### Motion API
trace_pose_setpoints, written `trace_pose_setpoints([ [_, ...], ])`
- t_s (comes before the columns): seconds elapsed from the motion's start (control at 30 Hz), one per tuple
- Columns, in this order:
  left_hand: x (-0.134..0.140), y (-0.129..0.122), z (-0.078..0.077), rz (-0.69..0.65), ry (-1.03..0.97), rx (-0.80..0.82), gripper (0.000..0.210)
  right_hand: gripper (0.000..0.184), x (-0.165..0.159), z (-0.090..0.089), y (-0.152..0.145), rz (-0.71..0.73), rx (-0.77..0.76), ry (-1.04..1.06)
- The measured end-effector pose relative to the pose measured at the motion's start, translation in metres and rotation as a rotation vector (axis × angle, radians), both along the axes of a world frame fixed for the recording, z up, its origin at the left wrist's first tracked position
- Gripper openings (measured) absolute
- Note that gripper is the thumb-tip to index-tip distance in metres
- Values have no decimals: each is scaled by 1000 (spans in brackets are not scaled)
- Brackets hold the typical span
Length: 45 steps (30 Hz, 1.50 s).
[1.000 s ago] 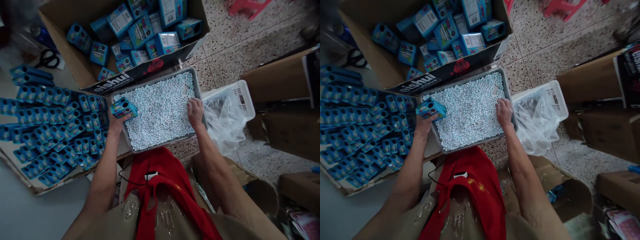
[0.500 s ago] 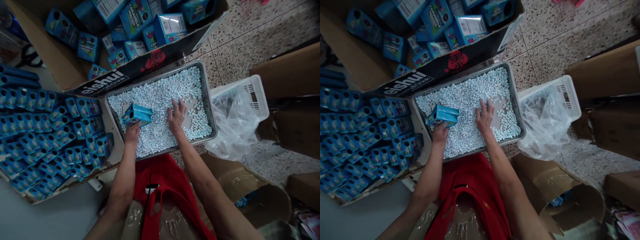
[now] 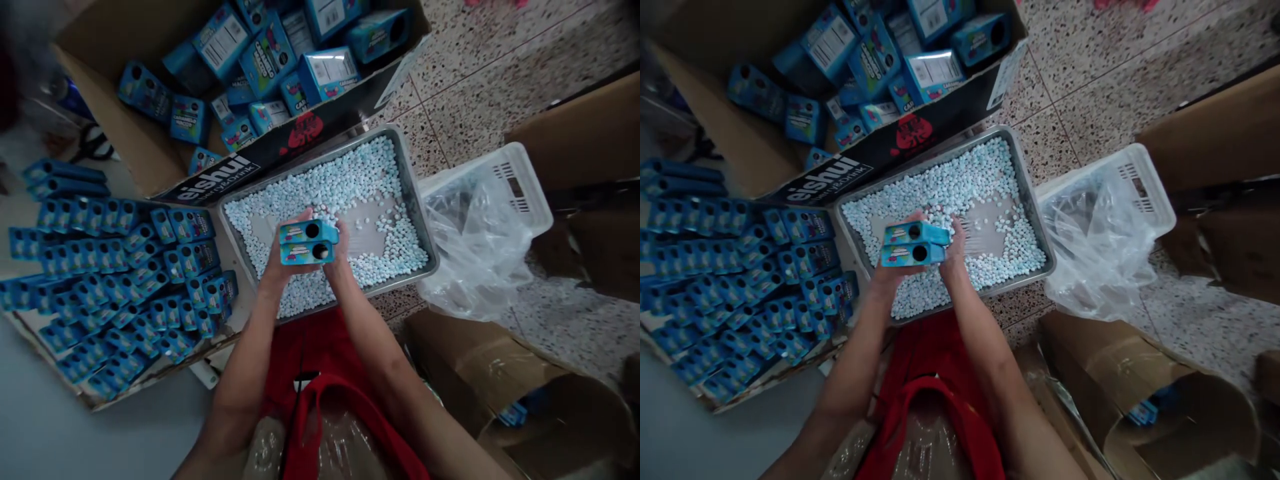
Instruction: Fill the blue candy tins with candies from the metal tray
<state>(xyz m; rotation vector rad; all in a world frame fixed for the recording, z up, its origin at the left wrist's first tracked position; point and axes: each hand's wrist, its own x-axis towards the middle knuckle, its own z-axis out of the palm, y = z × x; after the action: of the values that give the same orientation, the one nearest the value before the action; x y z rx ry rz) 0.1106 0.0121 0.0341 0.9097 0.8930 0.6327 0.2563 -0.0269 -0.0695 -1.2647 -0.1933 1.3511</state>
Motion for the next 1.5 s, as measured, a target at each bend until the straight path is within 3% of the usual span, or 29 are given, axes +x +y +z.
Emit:
trace_pose_setpoints([
  [0.1, -40, 19, 17, 29, 201, 184, 98, 96, -4, 22, 6, -158, -2, 177],
  [0.2, -63, 30, 21, -7, 418, 308, 96, 82, 2, 52, 2, -151, 37, 183],
  [0.3, -64, 30, 18, -20, 538, 295, 91, 70, 10, 89, -6, -108, 99, 129],
  [0.4, -57, 24, 19, -38, 583, 255, 88, 69, 10, 121, -10, -31, 144, -27],
  [0.57, -56, 15, 27, -87, 595, 297, 81, 62, 1, 148, -3, -15, 187, -202],
  [0.7, -65, 13, 22, -157, 637, 431, 77, 53, -8, 159, 3, -49, 282, -108],
  [0.83, -68, 12, 7, -217, 636, 549, 79, 42, -15, 166, 9, -131, 351, 16],
  [1.0, -68, 7, -8, -179, 610, 576, 82, 39, -16, 168, 13, -149, 383, 17],
  [1.2, -70, 7, -12, -227, 575, 584, 78, 40, -10, 163, 19, -78, 468, -27],
  [1.33, -68, 12, -24, -180, 580, 584, 82, 44, -10, 158, 21, -29, 457, -80],
  [1.5, -60, 19, -55, -19, 541, 579, 86, 56, -16, 146, -2, 120, 417, -282],
])
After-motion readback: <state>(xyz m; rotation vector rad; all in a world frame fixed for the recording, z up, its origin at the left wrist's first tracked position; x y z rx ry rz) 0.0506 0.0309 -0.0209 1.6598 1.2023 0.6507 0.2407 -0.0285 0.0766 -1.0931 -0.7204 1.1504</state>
